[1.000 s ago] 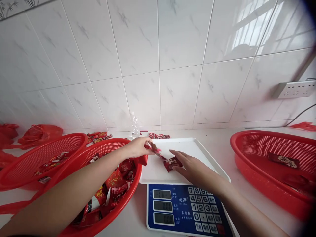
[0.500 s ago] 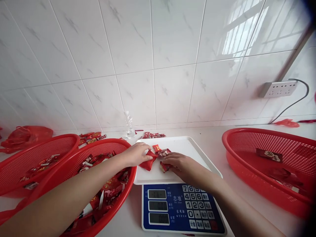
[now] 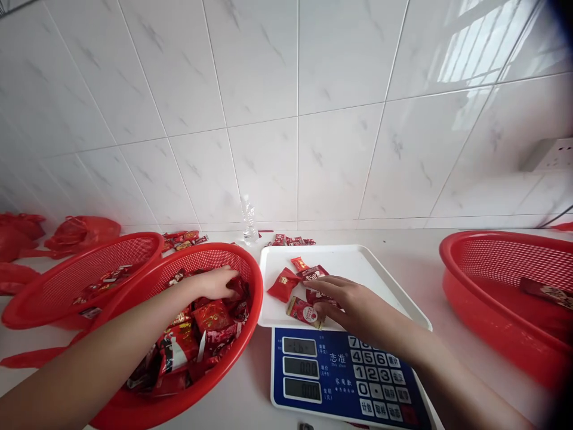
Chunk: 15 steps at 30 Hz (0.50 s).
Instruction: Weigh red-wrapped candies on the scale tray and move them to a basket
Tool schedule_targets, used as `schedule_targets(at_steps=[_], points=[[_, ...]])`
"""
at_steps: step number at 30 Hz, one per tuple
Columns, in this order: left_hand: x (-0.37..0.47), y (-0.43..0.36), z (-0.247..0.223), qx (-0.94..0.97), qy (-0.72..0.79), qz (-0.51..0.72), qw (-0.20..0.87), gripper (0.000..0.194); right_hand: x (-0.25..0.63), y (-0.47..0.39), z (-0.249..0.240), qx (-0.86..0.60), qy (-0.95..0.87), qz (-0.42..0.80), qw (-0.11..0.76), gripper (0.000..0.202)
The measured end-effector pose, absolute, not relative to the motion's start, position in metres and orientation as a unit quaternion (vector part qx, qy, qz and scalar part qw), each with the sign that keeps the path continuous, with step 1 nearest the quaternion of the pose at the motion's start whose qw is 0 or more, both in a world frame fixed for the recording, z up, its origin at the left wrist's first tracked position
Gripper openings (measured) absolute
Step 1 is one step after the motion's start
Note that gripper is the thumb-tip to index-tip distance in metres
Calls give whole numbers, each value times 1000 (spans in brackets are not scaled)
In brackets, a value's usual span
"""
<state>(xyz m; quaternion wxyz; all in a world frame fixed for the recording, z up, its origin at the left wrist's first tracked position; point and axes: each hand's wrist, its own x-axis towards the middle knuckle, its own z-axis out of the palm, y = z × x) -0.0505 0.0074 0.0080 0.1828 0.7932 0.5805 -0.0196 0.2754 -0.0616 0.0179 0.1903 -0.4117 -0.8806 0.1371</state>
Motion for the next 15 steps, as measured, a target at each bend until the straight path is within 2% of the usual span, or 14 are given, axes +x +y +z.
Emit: schedule_targets(at_steps=[9, 12, 15], points=[[-26, 0, -11, 770, 614, 46, 168, 18, 273, -66, 22, -408, -887, 120, 179, 36], [-23, -1, -1, 765, 621, 56, 159, 12, 274, -68, 26, -419, -884, 118, 172, 36], [-21, -2, 28, 746, 649, 87, 121, 12, 275, -69, 30, -432, -879, 120, 163, 36]])
